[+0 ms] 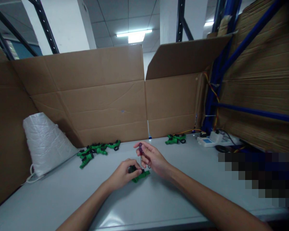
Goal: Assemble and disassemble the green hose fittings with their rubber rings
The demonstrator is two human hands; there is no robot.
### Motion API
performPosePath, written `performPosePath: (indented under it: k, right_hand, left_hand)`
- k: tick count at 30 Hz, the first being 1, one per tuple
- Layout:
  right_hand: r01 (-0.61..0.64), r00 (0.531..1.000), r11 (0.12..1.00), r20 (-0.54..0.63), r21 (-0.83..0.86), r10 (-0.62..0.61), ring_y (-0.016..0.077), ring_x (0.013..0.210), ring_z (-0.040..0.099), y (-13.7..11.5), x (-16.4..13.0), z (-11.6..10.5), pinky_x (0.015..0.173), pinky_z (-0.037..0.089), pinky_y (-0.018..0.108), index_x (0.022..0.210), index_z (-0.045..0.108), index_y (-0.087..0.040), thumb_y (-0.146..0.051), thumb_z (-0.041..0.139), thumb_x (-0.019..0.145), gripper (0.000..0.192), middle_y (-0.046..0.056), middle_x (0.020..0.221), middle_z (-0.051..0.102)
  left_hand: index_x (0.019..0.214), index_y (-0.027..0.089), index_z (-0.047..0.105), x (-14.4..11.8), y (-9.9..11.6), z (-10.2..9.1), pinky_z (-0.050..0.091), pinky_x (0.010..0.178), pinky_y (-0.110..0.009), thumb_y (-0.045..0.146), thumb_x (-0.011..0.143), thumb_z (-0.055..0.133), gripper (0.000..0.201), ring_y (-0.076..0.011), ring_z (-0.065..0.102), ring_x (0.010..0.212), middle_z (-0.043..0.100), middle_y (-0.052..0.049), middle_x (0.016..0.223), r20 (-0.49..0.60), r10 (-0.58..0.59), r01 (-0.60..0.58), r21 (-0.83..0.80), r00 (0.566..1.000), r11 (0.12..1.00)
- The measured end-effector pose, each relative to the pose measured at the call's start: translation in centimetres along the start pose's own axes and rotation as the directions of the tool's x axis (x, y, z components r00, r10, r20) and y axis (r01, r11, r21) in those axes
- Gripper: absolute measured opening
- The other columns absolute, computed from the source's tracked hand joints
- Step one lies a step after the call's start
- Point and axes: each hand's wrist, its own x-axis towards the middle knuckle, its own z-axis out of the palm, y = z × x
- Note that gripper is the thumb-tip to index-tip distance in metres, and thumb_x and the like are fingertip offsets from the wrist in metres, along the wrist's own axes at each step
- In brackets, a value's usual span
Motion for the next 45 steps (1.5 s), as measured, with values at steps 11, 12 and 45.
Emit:
performPosePath:
  k: [11,12,45]
  right_hand:
    - [0.011,1.000,1.000,-0.020,-0.023,-0.011,0.0034,0.042,0.035,0.6,0.1,-0.4,0.041,0.044,0.016,0.105,0.053,-0.025,-0.057,0.077,0.090,0.043,-0.006,0.078,0.063]
    - [0.003,1.000,1.000,-0.010,-0.007,-0.003,0.0035,0.043,0.035,0.5,0.1,-0.3,0.042,0.046,0.017,0.107,0.055,-0.024,-0.060,0.073,0.092,0.042,-0.006,0.078,0.061]
    - [0.002,1.000,1.000,0.019,-0.022,-0.002,0.0049,0.044,0.040,0.2,-0.2,0.2,0.042,0.051,0.019,0.108,0.059,-0.023,-0.062,0.066,0.096,0.041,-0.004,0.079,0.063]
  left_hand:
    - [0.095,0.017,0.076,-0.1,-0.1,0.0,0.047,0.082,-0.027,0.049,0.098,0.068,0.033,-0.0206,0.065,0.092,0.073,-0.009,0.099,0.000,-0.018,0.018,0.005,1.000,1.000]
    - [0.095,0.017,0.076,0.0,-0.1,0.0,0.048,0.083,-0.028,0.049,0.098,0.068,0.033,-0.0209,0.065,0.093,0.073,-0.009,0.099,0.001,-0.014,0.014,0.004,1.000,1.000]
    - [0.094,0.017,0.075,0.1,0.7,-0.1,0.048,0.088,-0.029,0.043,0.098,0.068,0.028,-0.0213,0.065,0.096,0.075,-0.009,0.102,0.014,0.006,-0.006,-0.029,1.000,1.000]
